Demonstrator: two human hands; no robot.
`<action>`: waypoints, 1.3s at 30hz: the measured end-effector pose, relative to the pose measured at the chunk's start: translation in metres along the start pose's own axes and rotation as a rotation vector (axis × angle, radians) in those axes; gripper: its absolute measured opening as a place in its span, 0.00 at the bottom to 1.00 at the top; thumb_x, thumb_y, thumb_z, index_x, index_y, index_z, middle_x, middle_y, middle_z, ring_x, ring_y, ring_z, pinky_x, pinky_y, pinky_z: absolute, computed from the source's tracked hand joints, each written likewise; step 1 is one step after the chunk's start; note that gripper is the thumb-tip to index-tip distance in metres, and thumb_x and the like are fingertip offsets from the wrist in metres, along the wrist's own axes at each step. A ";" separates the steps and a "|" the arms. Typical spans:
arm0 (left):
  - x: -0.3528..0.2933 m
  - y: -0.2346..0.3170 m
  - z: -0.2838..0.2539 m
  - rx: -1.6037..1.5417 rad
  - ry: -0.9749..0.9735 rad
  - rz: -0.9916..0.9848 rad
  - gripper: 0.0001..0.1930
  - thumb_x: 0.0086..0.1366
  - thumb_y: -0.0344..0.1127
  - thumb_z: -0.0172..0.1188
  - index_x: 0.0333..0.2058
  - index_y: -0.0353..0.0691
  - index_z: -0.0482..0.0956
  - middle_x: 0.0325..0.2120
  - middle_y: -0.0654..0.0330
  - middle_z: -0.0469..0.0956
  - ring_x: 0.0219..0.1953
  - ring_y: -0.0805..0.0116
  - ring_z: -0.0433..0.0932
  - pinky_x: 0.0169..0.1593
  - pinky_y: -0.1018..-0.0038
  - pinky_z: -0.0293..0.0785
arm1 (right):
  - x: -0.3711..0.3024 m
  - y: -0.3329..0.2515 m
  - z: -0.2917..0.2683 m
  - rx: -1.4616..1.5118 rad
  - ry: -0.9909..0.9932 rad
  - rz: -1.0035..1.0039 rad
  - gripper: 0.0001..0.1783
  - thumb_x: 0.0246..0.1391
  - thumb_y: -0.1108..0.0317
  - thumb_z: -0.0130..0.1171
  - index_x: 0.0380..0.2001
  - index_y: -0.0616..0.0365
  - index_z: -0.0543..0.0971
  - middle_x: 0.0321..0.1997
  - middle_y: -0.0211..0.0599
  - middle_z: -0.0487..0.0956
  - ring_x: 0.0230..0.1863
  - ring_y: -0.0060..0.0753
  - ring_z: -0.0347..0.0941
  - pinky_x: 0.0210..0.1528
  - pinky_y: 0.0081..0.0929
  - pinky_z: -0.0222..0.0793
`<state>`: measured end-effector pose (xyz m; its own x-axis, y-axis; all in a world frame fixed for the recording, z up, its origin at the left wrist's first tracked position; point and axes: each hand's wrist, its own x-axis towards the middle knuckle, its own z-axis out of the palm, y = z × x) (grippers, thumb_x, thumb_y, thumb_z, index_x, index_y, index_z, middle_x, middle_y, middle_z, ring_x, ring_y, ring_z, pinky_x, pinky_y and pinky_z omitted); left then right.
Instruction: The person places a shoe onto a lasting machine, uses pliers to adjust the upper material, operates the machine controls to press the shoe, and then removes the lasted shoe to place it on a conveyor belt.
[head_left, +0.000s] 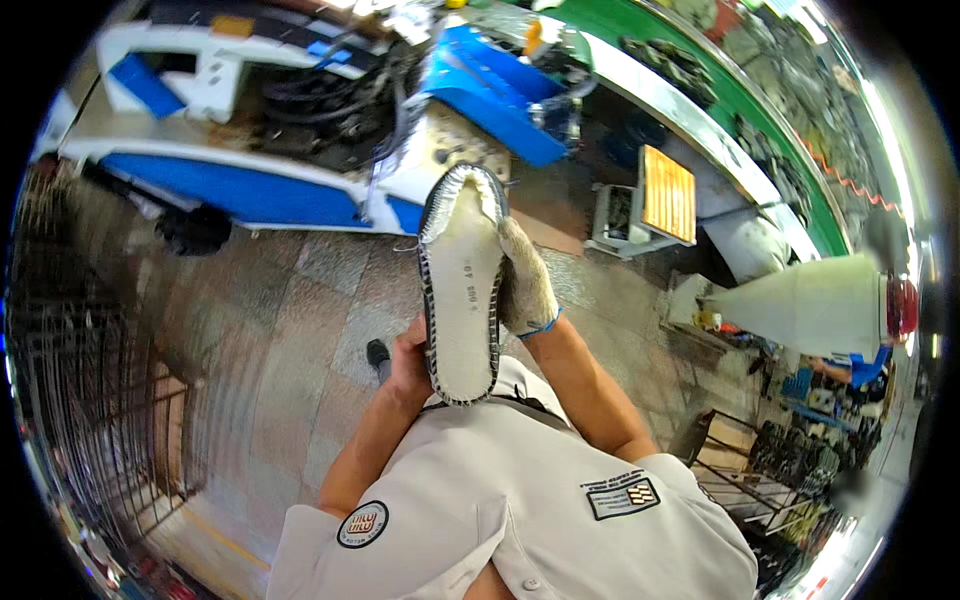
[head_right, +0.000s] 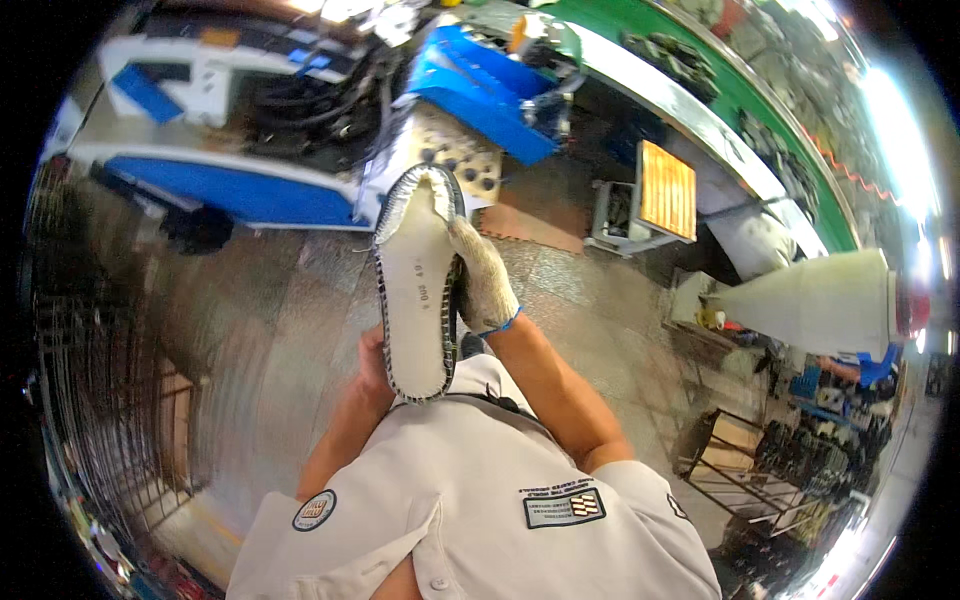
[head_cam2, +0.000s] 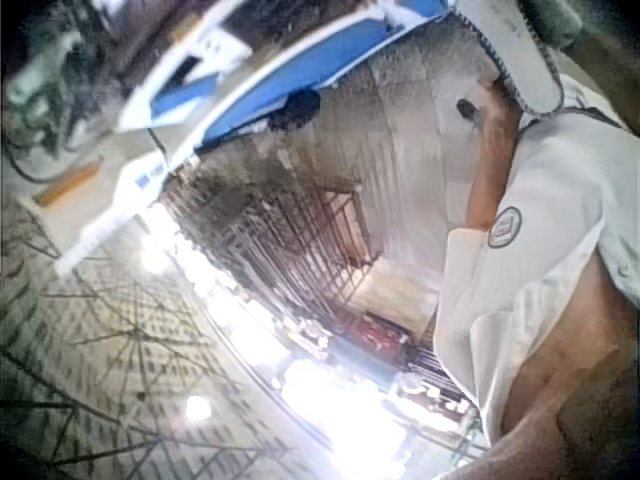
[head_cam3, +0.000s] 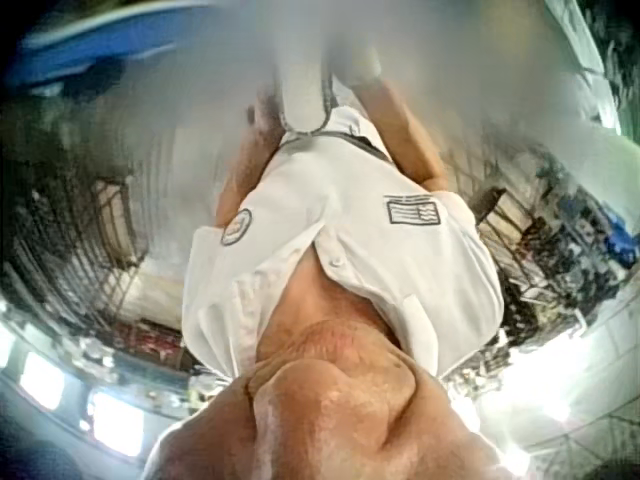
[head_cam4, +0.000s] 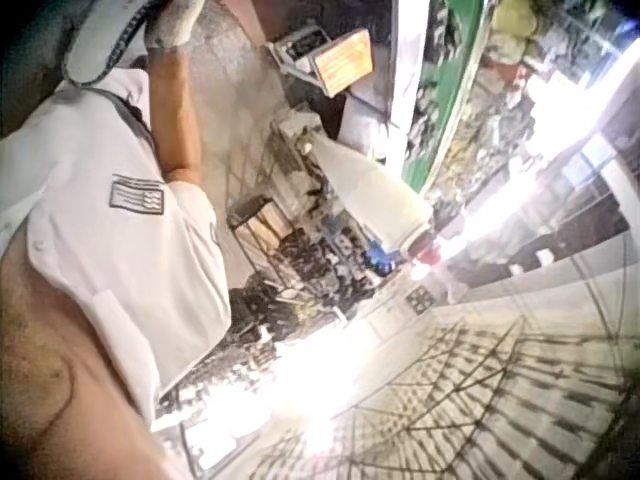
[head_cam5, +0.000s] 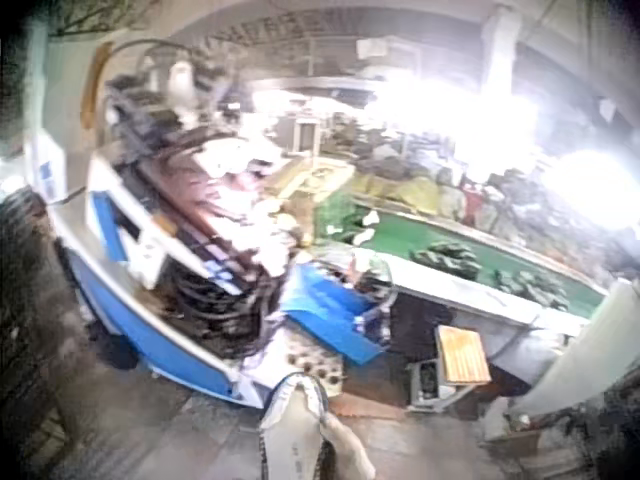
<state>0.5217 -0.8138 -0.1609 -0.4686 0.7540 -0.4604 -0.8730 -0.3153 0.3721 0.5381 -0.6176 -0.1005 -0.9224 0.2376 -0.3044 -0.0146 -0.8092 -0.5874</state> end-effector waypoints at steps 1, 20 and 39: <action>0.015 -0.011 0.015 0.037 -0.052 -0.021 0.36 0.58 0.52 0.60 0.62 0.36 0.74 0.53 0.50 0.82 0.52 0.53 0.83 0.57 0.57 0.81 | -0.007 -0.020 -0.017 0.021 0.021 -0.021 0.32 0.65 0.44 0.60 0.61 0.57 0.75 0.52 0.38 0.83 0.49 0.34 0.81 0.52 0.36 0.79; 0.370 -0.048 0.315 1.128 0.007 0.321 0.20 0.73 0.40 0.64 0.53 0.28 0.82 0.32 0.59 0.85 0.30 0.78 0.79 0.31 0.80 0.74 | 0.100 -0.344 -0.263 0.399 0.143 -0.097 0.39 0.61 0.39 0.53 0.62 0.61 0.73 0.57 0.51 0.81 0.53 0.48 0.82 0.60 0.46 0.80; 0.583 -0.024 0.470 1.188 0.311 0.440 0.20 0.69 0.38 0.68 0.51 0.27 0.80 0.41 0.56 0.84 0.39 0.72 0.83 0.42 0.78 0.79 | 0.308 -0.530 -0.325 0.525 0.140 0.180 0.41 0.59 0.31 0.48 0.59 0.55 0.77 0.51 0.49 0.83 0.46 0.48 0.83 0.53 0.45 0.83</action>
<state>0.3336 -0.0961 -0.0597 -0.8339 0.5040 -0.2250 -0.0619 0.3196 0.9455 0.3876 0.0589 -0.1271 -0.8685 0.1113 -0.4830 -0.0847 -0.9935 -0.0767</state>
